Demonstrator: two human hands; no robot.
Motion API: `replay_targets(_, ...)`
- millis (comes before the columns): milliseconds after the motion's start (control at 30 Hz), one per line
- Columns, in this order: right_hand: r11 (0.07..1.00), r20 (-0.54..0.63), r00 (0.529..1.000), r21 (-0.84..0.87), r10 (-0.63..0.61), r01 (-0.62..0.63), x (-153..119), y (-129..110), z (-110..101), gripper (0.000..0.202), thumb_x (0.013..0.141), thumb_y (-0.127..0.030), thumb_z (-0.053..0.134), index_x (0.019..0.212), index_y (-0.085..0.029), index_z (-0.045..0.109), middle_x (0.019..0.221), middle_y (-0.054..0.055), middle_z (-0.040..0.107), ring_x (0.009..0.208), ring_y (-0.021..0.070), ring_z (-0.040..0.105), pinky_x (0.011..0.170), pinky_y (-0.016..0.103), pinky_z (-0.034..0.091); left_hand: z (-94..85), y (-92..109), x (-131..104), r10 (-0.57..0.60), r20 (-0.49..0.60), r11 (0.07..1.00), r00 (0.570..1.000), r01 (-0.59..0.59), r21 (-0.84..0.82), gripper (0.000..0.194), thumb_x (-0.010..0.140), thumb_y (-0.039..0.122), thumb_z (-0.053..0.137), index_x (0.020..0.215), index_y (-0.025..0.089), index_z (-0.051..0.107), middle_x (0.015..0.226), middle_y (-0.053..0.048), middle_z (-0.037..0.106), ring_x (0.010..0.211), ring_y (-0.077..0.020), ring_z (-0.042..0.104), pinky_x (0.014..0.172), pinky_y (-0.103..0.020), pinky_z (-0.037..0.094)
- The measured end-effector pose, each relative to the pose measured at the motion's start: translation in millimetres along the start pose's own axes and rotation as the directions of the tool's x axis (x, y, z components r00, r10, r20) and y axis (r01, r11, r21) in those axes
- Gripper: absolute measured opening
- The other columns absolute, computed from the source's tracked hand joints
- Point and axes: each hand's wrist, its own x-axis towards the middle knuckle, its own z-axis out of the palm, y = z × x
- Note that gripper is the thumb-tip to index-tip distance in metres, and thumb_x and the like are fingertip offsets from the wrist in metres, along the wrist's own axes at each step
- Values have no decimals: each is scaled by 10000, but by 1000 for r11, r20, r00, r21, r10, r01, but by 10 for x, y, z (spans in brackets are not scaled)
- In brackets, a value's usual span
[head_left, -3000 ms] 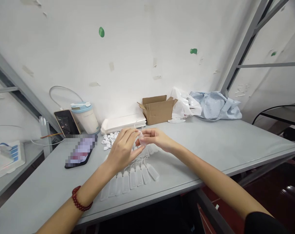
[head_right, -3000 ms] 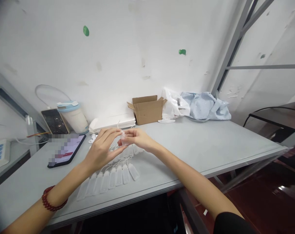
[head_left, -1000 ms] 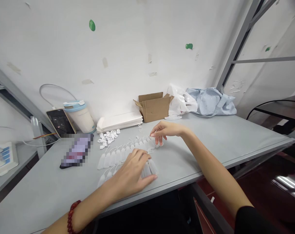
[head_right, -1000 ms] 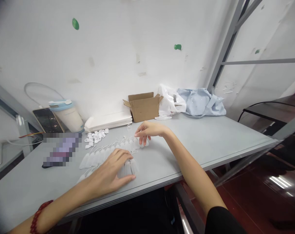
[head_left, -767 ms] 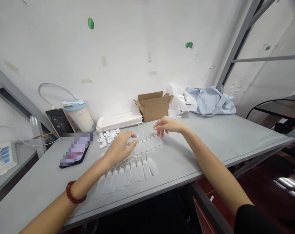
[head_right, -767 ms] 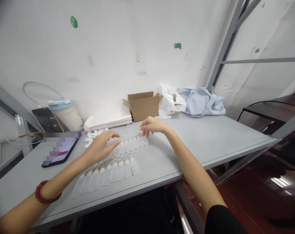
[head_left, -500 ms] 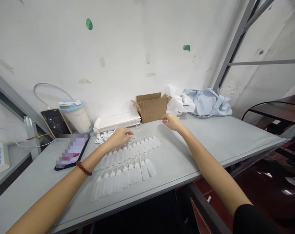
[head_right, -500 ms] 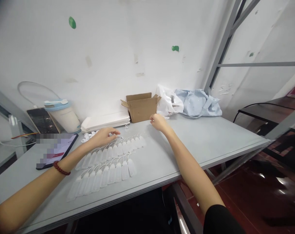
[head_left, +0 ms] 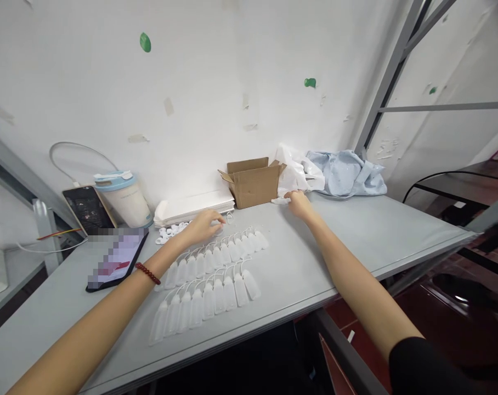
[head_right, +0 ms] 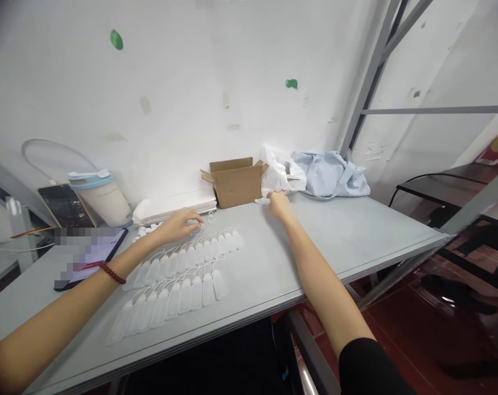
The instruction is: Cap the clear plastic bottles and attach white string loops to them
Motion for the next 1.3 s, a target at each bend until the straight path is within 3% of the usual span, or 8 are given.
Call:
replay_targets(100,999,-21,999,-1,-44,44,29,-33,62,386,815,-14,435,1152,-99,604,1182,139,607,1142,255,483,903,313,382,-120,-4,-81,-78,-228,996,970,64,-65,208,763,286,499,808,182,674,909,-81,690,881,-231,596,770,-339,468)
replay_targets(233,992,-11,992,5,-130,130,27,-113,141,394,820,-61,474,1191,-140,579,1193,108,608,1159,242,474,917,318,381,-221,24,-314,-316,-476,936,821,187,-300,233,753,361,568,824,167,675,909,-75,687,753,-193,613,679,-300,474)
replay_targets(367,988,-7,988,6,-153,153,24,-159,188,395,793,-61,507,1172,-140,587,1163,126,614,1131,267,497,894,344,401,-211,11,-575,-591,-423,749,686,273,-604,272,672,394,679,811,161,694,845,-65,709,735,-190,629,682,-287,472)
replay_targets(533,984,-9,985,47,-173,174,30,-163,173,325,762,-63,537,1065,-119,639,1061,145,652,1012,270,578,852,335,433,-250,-22,-674,-738,-302,519,604,222,-825,353,553,352,765,813,132,672,710,-47,696,627,-152,596,605,-256,441)
replay_targets(733,942,-225,956,233,-189,241,-46,-386,37,295,811,-148,519,1096,-126,594,1038,129,658,954,240,613,817,342,474,-259,109,-665,-718,-231,410,657,132,-902,414,562,323,790,868,178,552,668,-19,698,593,-128,589,589,-236,421)
replay_targets(867,716,-424,869,522,-255,464,-322,-849,-71,273,812,-256,560,1068,-163,583,996,109,664,877,214,634,750,350,521,-181,284,-629,-630,-150,376,762,130,-917,320,593,322,787,786,159,590,687,-28,698,603,-108,574,629,-237,427)
replay_targets(1033,436,-367,799,690,-476,577,-796,-1412,-166,301,839,-232,541,1138,-198,539,1037,90,637,940,182,618,665,284,552,-104,494,-593,-566,-115,311,817,82,-947,254,635,293,769,799,157,631,708,-17,690,641,-112,586,698,-264,450)
replay_targets(1300,409,-476,720,603,-504,685,-969,-1512,-79,222,880,-207,489,1099,-224,522,979,88,609,910,198,603,694,340,557,-64,498,-607,-542,-93,289,835,82,-954,248,642,322,754,803,153,670,711,-24,683,645,-133,593,711,-299,471)
